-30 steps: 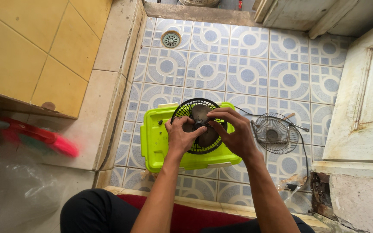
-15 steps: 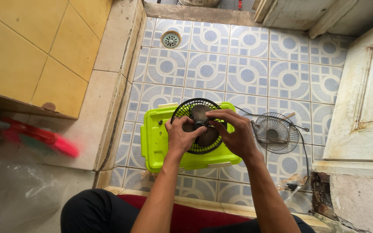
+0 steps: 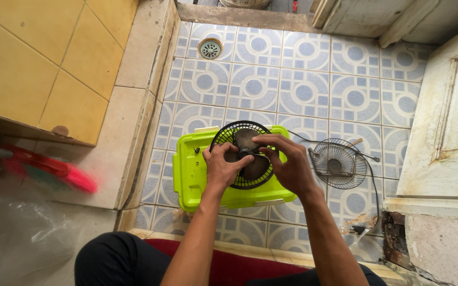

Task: The person sits on the floor and disassembles a small electric fan resting on a green plastic container. They remove the fan blades from the motor hub, detach the front grille, and work on the rear motor housing with their hands.

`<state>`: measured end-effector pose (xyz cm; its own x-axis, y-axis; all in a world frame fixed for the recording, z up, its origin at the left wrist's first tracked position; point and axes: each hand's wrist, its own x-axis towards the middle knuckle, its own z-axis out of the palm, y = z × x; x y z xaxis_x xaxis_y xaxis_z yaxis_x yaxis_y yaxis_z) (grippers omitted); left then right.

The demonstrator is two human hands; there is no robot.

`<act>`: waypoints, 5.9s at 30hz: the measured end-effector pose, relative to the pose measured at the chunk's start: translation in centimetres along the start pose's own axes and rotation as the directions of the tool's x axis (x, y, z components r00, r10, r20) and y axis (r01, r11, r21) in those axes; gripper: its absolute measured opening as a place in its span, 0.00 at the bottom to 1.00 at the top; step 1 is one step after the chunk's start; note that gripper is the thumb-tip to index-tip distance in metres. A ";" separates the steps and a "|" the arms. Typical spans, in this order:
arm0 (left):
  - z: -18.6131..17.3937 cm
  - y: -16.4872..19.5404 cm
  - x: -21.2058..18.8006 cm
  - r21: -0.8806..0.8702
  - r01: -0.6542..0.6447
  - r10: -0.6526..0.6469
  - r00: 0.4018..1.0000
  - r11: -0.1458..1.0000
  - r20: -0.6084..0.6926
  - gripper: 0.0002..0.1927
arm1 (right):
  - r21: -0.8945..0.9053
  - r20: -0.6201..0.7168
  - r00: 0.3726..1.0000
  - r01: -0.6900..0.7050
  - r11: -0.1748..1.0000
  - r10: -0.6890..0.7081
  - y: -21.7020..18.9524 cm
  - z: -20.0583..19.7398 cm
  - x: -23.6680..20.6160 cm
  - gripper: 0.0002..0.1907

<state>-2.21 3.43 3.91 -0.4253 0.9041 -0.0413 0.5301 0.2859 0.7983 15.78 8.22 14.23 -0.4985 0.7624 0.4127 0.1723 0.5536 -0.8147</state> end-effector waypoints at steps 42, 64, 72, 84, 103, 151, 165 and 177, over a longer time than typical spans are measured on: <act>-0.1 -0.1 -0.1 -0.045 0.004 -0.004 1.000 0.999 -0.005 0.25 | -0.031 -0.007 0.999 0.039 0.999 -0.039 -0.2 0.2 0.2 0.16; -0.1 -0.6 0.6 -0.022 0.006 -0.006 1.000 1.000 -0.003 0.25 | -0.102 -0.118 0.993 -0.019 0.995 0.007 0.2 0.6 0.4 0.18; -0.2 -0.6 0.4 -0.034 0.015 -0.014 1.000 0.999 0.006 0.26 | -0.037 -0.068 0.998 -0.012 0.999 0.009 0.0 0.7 0.5 0.17; 0.2 -0.7 0.6 -0.010 0.017 -0.017 1.000 1.000 -0.010 0.24 | -0.071 -0.074 0.994 0.074 0.995 -0.079 0.6 1.0 0.2 0.16; -0.1 -0.4 0.5 -0.024 0.031 -0.031 1.000 0.999 0.003 0.24 | -0.049 -0.085 0.995 0.048 0.998 -0.053 0.4 1.3 0.4 0.15; 0.4 -0.5 0.4 -0.034 0.005 -0.006 1.000 0.999 -0.029 0.24 | -0.045 -0.113 0.993 -0.016 0.999 0.011 0.3 2.0 0.3 0.21; 0.4 -0.5 0.5 -0.022 0.014 -0.015 1.000 1.000 -0.019 0.24 | 0.108 -0.066 0.995 -0.063 0.992 0.070 0.7 2.2 0.2 0.21; 0.4 -0.7 0.4 -0.026 -0.030 0.029 0.999 0.999 -0.043 0.24 | 0.001 -0.128 0.989 -0.072 0.997 0.072 1.3 2.6 -0.3 0.15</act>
<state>-2.49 3.71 3.07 -0.4414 0.8973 0.0077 0.5235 0.2505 0.8144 13.95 7.89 11.98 -0.3718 0.8368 0.4019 0.2070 0.4968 -0.8428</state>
